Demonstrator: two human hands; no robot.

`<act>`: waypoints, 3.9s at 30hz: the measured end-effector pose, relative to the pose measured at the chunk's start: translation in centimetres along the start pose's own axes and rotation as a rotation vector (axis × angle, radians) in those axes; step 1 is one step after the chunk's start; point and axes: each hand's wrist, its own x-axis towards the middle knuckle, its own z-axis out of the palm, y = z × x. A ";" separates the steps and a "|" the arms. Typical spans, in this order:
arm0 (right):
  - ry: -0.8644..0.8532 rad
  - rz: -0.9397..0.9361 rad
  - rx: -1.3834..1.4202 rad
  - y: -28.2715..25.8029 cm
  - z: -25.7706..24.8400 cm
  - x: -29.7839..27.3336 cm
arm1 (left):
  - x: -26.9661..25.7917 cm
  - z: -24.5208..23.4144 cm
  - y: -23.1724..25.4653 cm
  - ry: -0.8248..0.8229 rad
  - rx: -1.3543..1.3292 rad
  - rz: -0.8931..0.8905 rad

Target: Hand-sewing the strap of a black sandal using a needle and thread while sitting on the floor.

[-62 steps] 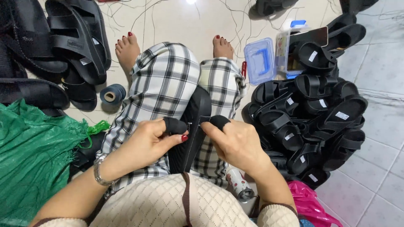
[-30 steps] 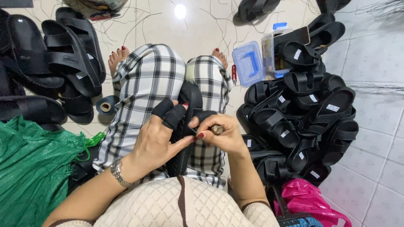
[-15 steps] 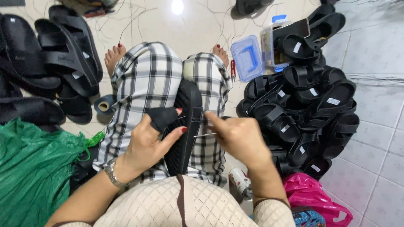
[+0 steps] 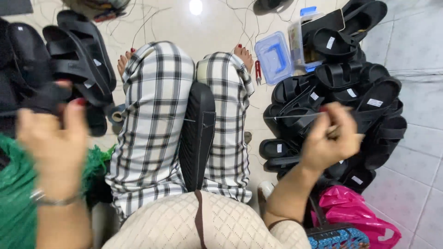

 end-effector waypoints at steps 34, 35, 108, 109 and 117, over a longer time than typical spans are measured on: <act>-0.664 0.617 0.951 -7.4 8.5 0.4 | 2.4 2.2 10.8 -0.568 -0.578 -0.113; -0.688 0.389 0.633 -6.1 8.1 1.7 | 4.0 0.3 10.5 -0.747 -0.792 -0.341; -0.860 -0.527 0.356 -11.2 3.9 4.1 | 4.3 6.0 14.1 -0.115 -0.668 -0.335; -0.862 -0.527 0.356 -11.3 4.0 4.2 | 3.6 6.5 13.9 -0.199 -0.704 -0.233; -0.801 -0.565 0.174 -11.2 3.4 2.6 | 2.1 5.7 11.4 -0.110 -0.548 -0.108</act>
